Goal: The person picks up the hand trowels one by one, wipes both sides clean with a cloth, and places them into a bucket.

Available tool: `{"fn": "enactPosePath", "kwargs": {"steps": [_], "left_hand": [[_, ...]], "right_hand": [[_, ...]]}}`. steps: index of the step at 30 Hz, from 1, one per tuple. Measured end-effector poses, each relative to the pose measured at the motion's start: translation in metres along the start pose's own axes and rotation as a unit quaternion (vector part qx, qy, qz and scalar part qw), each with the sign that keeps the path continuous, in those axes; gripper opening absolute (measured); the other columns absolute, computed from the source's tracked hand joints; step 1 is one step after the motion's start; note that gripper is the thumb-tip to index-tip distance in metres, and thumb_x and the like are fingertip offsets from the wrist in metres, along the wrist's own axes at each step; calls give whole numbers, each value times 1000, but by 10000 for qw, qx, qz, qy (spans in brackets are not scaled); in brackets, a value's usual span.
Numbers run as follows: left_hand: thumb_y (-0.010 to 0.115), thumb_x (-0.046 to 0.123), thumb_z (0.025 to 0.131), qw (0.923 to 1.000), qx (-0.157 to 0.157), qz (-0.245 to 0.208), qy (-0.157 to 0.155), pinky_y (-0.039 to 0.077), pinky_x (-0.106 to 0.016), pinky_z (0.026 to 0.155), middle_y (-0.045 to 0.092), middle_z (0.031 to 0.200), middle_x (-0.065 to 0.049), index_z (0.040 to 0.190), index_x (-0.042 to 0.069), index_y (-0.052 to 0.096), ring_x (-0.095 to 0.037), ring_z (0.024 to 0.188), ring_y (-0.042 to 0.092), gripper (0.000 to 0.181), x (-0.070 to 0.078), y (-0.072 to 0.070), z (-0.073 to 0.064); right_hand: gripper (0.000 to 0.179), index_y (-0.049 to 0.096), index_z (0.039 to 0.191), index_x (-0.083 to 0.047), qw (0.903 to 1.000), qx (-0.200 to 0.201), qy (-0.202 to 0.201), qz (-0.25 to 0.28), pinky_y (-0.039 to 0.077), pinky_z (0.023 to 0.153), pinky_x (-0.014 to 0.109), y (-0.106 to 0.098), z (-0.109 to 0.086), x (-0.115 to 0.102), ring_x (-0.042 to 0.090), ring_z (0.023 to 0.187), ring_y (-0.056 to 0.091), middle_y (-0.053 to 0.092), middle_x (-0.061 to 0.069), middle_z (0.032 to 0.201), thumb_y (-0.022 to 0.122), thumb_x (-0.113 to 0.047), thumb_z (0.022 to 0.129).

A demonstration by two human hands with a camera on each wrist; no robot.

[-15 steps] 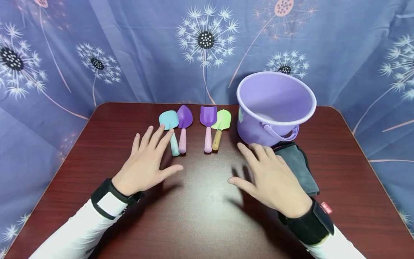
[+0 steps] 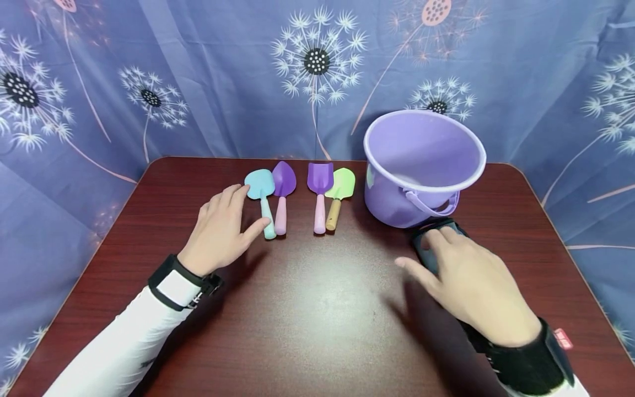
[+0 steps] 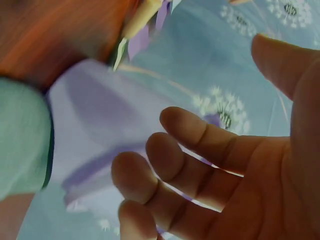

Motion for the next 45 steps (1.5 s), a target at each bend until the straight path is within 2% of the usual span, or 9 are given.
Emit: {"fn": "enactPosePath", "kwargs": {"steps": [4, 8, 13, 16, 19, 23, 27, 35, 45], "left_hand": [[52, 63, 94, 9996, -42, 13, -272, 43, -52, 81, 52, 125, -18, 135, -1, 49, -39, 103, 51, 76, -7, 6, 7], [53, 60, 94, 9983, -210, 53, -540, 43, -46, 68, 51, 102, -16, 120, -4, 54, -34, 87, 49, 69, -14, 13, 14], [55, 56, 94, 9955, -406, 7, -859, 46, -44, 63, 48, 90, -13, 105, -2, 56, -32, 78, 52, 60, -20, 26, 24], [53, 57, 95, 9920, -659, -44, -1073, 48, -45, 62, 48, 88, -12, 101, 0, 55, -32, 74, 55, 57, -21, 34, 29], [51, 58, 96, 9864, -999, -123, -1300, 50, -46, 65, 50, 90, -12, 101, 1, 54, -33, 76, 59, 57, -21, 41, 33], [50, 58, 96, 9800, -1271, -180, -1521, 50, -50, 71, 55, 97, -14, 104, 2, 55, -36, 85, 62, 57, -20, 48, 37], [51, 58, 95, 9763, -1422, -191, -1620, 51, -50, 72, 58, 101, -15, 103, 2, 57, -35, 89, 63, 57, -20, 54, 39], [53, 56, 92, 9727, -1597, -231, -1671, 50, -45, 65, 57, 90, -10, 90, 6, 55, -28, 80, 60, 50, -20, 57, 39], [55, 46, 87, 9658, -1813, -235, -1837, 47, -42, 57, 57, 82, -7, 91, 8, 53, -25, 72, 59, 38, -22, 55, 36]], "right_hand": [[44, 54, 87, -19, 9993, -139, 331, -50, 32, 49, 30, -5, -6, 19, 11, 63, 45, 49, -5, 82, 63, -62, 89], [45, 53, 86, -17, 9966, -412, 704, -121, 30, 49, 31, -7, -11, 40, 14, 61, 43, 49, -1, 82, 58, -62, 92], [53, 55, 96, -6, 9917, -764, 1015, -200, 35, 49, 36, 4, -13, 70, 21, 62, 48, 51, 10, 86, 57, -59, 94], [73, 53, 116, 8, 9850, -1179, 1248, -189, 43, 56, 51, 15, -14, 90, 37, 75, 56, 52, 27, 101, 55, -61, 94], [89, 45, 127, 16, 9745, -1659, 1502, -176, 41, 67, 64, 27, -15, 106, 52, 92, 52, 45, 40, 113, 49, -67, 94], [85, 53, 109, 14, 9623, -2216, 1577, -14, 42, 64, 58, 43, -15, 120, 46, 84, 53, 51, 33, 96, 43, -69, 96], [70, 58, 88, 1, 9560, -2516, 1480, 283, 41, 59, 46, 52, -14, 124, 28, 68, 53, 52, 12, 77, 39, -65, 99], [63, 54, 81, -6, 9549, -2563, 1401, 539, 42, 61, 42, 57, -14, 113, 23, 67, 52, 49, 8, 74, 45, -67, 96], [78, 42, 103, 12, 9467, -2643, 1586, 936, 41, 63, 40, 63, -16, 102, 28, 75, 55, 51, 15, 82, 48, -66, 95]]}}
Point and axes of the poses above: each hand's wrist, its own z-axis towards the middle knuckle, its own y-axis out of the palm, x = y × z, the point moved 3 cm from there along z, towards the middle knuckle
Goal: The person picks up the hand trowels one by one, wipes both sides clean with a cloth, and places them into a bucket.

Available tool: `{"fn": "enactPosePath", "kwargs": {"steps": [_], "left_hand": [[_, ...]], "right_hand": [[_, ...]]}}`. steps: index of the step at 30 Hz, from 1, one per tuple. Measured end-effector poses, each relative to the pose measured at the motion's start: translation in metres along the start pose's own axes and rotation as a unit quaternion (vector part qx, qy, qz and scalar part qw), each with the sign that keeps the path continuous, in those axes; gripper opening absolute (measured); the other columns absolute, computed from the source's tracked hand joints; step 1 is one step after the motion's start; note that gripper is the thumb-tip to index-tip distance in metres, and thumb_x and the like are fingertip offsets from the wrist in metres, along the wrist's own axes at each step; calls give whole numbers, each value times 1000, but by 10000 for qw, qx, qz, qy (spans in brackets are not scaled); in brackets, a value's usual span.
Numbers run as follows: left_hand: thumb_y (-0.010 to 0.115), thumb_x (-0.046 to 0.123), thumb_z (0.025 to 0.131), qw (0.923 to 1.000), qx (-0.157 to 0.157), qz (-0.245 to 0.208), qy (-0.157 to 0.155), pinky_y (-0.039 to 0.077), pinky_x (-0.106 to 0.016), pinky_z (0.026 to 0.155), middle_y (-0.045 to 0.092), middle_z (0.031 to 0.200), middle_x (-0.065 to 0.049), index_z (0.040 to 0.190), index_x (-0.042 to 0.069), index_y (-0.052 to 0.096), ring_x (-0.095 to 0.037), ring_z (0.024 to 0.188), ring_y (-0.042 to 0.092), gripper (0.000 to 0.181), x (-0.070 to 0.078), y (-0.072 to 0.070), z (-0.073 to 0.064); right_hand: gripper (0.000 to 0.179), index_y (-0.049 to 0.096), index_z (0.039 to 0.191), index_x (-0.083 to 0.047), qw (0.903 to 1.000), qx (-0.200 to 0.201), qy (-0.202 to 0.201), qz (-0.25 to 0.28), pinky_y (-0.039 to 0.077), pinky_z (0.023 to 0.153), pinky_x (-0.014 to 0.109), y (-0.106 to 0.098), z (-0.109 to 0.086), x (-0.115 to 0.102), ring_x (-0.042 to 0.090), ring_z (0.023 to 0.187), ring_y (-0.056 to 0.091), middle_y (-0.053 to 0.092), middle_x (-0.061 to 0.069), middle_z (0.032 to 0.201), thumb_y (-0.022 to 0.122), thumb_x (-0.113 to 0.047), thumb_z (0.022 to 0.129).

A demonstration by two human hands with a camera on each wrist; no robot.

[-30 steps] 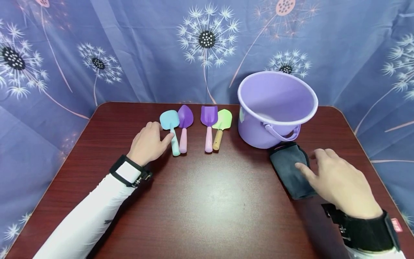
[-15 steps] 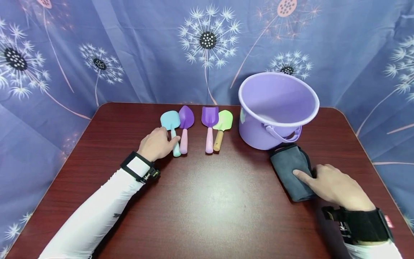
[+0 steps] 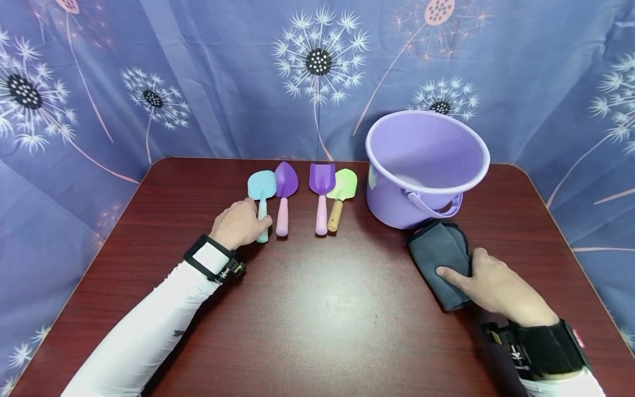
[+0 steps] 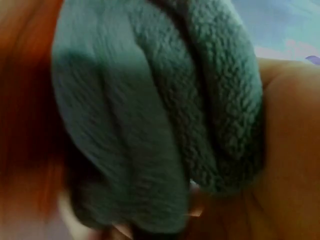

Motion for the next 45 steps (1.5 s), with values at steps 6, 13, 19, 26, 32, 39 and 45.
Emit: {"fn": "enactPosePath", "kwargs": {"steps": [6, 13, 19, 26, 32, 39, 45], "left_hand": [[61, 45, 85, 9999, 77, 101, -54, 48, -43, 58, 58, 80, -9, 95, 7, 51, -28, 73, 61, 40, -4, -2, -3], [65, 38, 84, 9998, 149, 142, -2, 49, -45, 57, 58, 78, -9, 91, 7, 52, -31, 72, 63, 34, -9, -5, -7], [64, 35, 85, 9998, 120, 166, 15, 49, -45, 57, 58, 77, -11, 91, 5, 53, -31, 72, 63, 32, -11, -9, -12], [59, 29, 91, 9996, 255, 64, 115, 51, -48, 62, 55, 82, -13, 93, 2, 54, -35, 75, 62, 28, -16, -13, -17], [52, 25, 94, 9978, 635, 39, 203, 51, -50, 60, 49, 89, -17, 97, -3, 52, -39, 70, 61, 29, -22, -18, -22], [46, 20, 96, 9952, 950, -106, 208, 49, -47, 53, 43, 90, -18, 94, -3, 47, -36, 59, 55, 23, -28, -24, -28], [47, 19, 95, 9925, 1190, -81, 247, 47, -46, 48, 41, 88, -17, 93, -3, 46, -35, 55, 54, 22, -33, -27, -34]], "right_hand": [[87, 35, 114, 19, 10000, -39, -8, 83, 43, 63, 40, 1, 0, 0, 32, 78, 56, 52, 24, 94, 48, -65, 95], [88, 34, 120, 19, 9999, 94, -93, 100, 45, 65, 44, 2, -2, -1, 38, 85, 59, 53, 35, 105, 48, -64, 96], [80, 34, 123, 18, 9994, 189, -295, 80, 44, 67, 45, -1, -3, -3, 39, 89, 58, 54, 33, 106, 47, -57, 100], [68, 36, 123, 15, 9985, 335, -433, -73, 42, 65, 45, -11, -10, -7, 36, 85, 55, 53, 24, 98, 48, -49, 102], [63, 40, 119, 11, 9975, 379, -472, -356, 38, 64, 42, -19, -16, -14, 32, 81, 51, 50, 15, 92, 52, -48, 101], [56, 45, 124, -1, 9939, 527, -810, -534, 44, 68, 44, -25, -28, -28, 30, 88, 58, 58, 17, 104, 56, -49, 99], [49, 47, 128, -10, 9867, 823, -1242, -655, 46, 67, 40, -31, -36, -45, 20, 84, 59, 61, 4, 101, 60, -46, 97]]}}
Point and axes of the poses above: each hand's wrist, its own z-axis towards the middle knuckle, its own y-axis out of the palm, x = y × z, the point moved 3 cm from there along z, towards the middle knuckle
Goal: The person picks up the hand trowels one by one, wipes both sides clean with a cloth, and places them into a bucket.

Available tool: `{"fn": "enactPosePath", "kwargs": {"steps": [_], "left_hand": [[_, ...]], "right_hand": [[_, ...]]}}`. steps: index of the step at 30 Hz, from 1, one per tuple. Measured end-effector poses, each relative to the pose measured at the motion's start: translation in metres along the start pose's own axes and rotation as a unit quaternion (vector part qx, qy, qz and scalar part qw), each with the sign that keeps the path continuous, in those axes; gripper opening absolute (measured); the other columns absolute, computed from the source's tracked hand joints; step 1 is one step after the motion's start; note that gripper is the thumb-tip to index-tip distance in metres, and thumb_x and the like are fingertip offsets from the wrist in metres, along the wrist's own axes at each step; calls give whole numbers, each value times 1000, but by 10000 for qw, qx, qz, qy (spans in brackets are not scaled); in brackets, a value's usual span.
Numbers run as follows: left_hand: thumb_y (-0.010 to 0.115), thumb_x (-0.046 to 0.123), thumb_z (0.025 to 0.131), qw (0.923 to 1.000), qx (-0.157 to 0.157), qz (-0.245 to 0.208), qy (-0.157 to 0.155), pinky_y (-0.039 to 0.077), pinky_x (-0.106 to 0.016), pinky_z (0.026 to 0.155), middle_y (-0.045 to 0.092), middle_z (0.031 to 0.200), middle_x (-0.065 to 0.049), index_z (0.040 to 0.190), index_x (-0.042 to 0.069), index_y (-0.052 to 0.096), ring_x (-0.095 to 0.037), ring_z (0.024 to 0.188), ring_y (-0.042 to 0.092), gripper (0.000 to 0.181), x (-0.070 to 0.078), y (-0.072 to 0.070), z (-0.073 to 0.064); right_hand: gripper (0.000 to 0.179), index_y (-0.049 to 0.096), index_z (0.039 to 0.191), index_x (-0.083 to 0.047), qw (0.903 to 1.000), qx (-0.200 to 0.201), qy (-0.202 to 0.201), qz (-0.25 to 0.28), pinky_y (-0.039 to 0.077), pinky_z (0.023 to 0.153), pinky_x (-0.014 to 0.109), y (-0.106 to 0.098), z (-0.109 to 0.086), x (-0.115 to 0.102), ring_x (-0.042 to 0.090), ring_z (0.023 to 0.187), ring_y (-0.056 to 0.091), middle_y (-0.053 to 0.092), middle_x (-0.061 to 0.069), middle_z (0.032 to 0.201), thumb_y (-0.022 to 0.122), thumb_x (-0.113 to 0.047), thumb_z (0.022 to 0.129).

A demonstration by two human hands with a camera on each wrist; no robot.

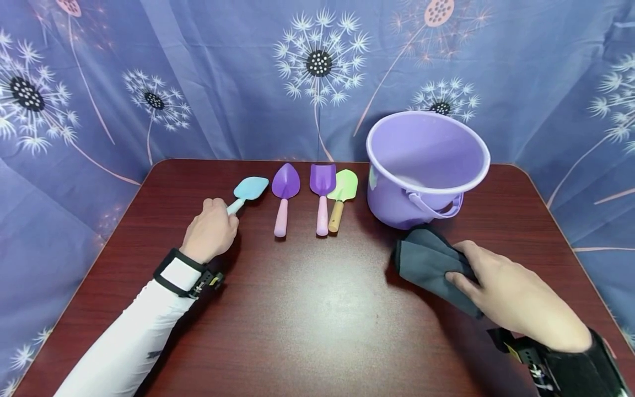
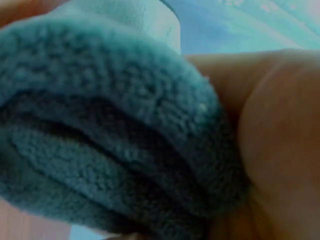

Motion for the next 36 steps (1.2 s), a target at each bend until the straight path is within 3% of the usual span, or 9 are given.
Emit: {"fn": "enactPosePath", "kwargs": {"steps": [5, 10, 16, 22, 30, 36], "left_hand": [[49, 18, 95, 9991, 412, -33, 124, 46, -47, 46, 40, 88, -17, 91, -2, 45, -35, 52, 52, 21, 1, -9, -6], [52, 17, 95, 9957, 837, -124, 368, 45, -49, 45, 39, 89, -16, 90, -1, 45, -35, 50, 51, 19, 8, -19, -12], [57, 14, 93, 9884, 1275, -230, 798, 46, -47, 48, 40, 90, -15, 93, 0, 48, -33, 56, 53, 17, 16, -28, -18], [61, 12, 92, 9806, 1488, -370, 1222, 47, -45, 54, 42, 92, -14, 103, -1, 52, -30, 71, 50, 19, 27, -36, -25], [63, 12, 93, 9691, 1653, -472, 1771, 48, -41, 58, 44, 97, -12, 111, -1, 55, -27, 77, 49, 23, 44, -44, -32], [63, 10, 93, 9570, 1799, -416, 2237, 46, -37, 56, 44, 96, -12, 111, 0, 55, -25, 77, 47, 21, 55, -48, -37]], "right_hand": [[46, 50, 128, -16, 9971, 573, -462, -169, 47, 70, 41, -9, -3, -17, 16, 86, 58, 61, -2, 102, 66, -43, 94], [43, 55, 123, -21, 9838, 1385, -1094, -323, 46, 71, 37, -16, -3, -36, 9, 83, 55, 58, -10, 96, 76, -33, 87], [47, 59, 124, -18, 9736, 1809, -1390, 57, 40, 80, 25, -25, 7, -52, 8, 90, 55, 60, -9, 104, 80, -24, 83], [51, 61, 127, -16, 9643, 2136, -1511, 403, 39, 80, 19, -33, 19, -67, 6, 90, 55, 61, -8, 107, 82, -19, 81], [47, 59, 128, -16, 9518, 2474, -1711, 593, 39, 77, 22, -43, 37, -92, 4, 86, 52, 59, -9, 105, 78, -20, 86], [51, 58, 130, -9, 9315, 2919, -2006, 828, 41, 83, 29, -51, 49, -109, 8, 94, 54, 60, -3, 111, 79, -15, 84]]}}
Point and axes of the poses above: each hand's wrist, its own z-axis towards the middle knuckle, its own y-axis out of the palm, x = y × z, the point moved 3 cm from there along z, towards the middle knuckle
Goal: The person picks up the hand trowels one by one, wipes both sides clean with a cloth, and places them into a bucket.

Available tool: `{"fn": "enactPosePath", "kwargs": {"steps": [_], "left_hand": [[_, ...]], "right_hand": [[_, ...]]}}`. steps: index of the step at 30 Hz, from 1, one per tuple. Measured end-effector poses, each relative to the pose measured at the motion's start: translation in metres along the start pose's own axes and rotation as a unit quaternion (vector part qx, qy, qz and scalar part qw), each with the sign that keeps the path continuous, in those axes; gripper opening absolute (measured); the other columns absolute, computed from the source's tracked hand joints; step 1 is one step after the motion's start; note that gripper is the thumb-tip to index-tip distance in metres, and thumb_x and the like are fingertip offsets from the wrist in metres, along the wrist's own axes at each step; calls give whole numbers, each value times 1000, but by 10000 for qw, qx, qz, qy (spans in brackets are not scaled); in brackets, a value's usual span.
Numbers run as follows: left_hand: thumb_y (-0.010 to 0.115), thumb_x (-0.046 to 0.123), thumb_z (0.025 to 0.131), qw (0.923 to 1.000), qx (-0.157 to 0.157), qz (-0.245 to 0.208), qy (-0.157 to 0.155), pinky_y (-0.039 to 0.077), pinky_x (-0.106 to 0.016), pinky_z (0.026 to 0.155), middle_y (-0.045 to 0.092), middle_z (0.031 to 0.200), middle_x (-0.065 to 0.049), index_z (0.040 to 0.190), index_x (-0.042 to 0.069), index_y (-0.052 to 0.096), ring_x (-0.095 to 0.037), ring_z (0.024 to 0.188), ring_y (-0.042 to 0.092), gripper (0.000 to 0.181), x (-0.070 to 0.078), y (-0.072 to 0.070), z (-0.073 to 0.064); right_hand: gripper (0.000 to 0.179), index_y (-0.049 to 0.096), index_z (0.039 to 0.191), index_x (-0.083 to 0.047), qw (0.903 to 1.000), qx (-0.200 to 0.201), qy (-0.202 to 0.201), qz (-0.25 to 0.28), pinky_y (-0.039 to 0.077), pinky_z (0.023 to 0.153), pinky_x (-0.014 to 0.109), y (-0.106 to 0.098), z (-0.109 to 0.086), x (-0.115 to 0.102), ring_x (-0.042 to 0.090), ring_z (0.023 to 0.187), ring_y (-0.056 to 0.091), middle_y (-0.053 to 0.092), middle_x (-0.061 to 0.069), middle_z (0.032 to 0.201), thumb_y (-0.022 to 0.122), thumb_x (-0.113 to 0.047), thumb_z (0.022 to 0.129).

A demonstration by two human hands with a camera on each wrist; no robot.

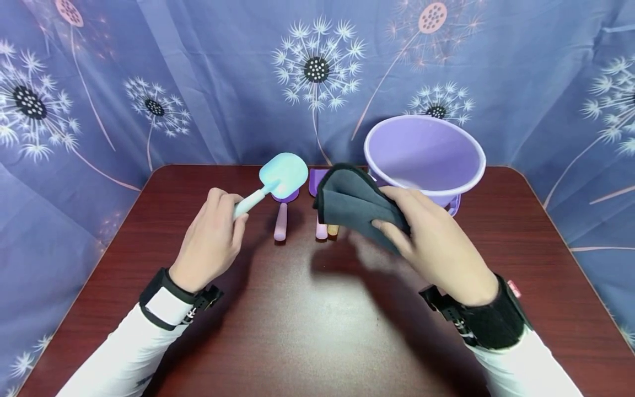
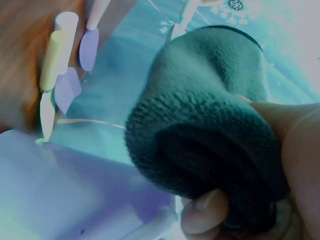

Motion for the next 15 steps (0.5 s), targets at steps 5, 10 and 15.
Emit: {"fn": "enactPosePath", "kwargs": {"steps": [5, 10, 15], "left_hand": [[63, 8, 93, 9994, 90, -5, 340, 43, -35, 57, 44, 95, -12, 110, -1, 56, -25, 76, 45, 20, 9, -1, 2], [63, 9, 94, 9978, 211, 2, 631, 43, -36, 61, 46, 96, -13, 109, -1, 57, -26, 77, 46, 19, 18, -3, 5], [62, 9, 94, 9963, 263, -5, 823, 42, -36, 63, 48, 97, -13, 110, -2, 58, -27, 78, 47, 20, 25, -5, 8]], "right_hand": [[54, 57, 134, -5, 9990, 369, -250, 66, 41, 85, 35, 8, 13, -6, 16, 97, 54, 61, 5, 112, 77, -13, 85], [56, 54, 139, -5, 9967, 619, -506, -117, 43, 87, 38, 16, 23, -10, 21, 98, 54, 60, 9, 112, 75, -14, 87], [54, 54, 139, -5, 9933, 878, -726, -176, 44, 89, 40, 21, 30, -14, 25, 100, 55, 61, 11, 113, 73, -14, 89]]}}
Point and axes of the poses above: each hand's wrist, its own z-axis towards the middle knuckle, its own y-axis out of the palm, x = y × z, the point moved 3 cm from there along z, towards the middle knuckle
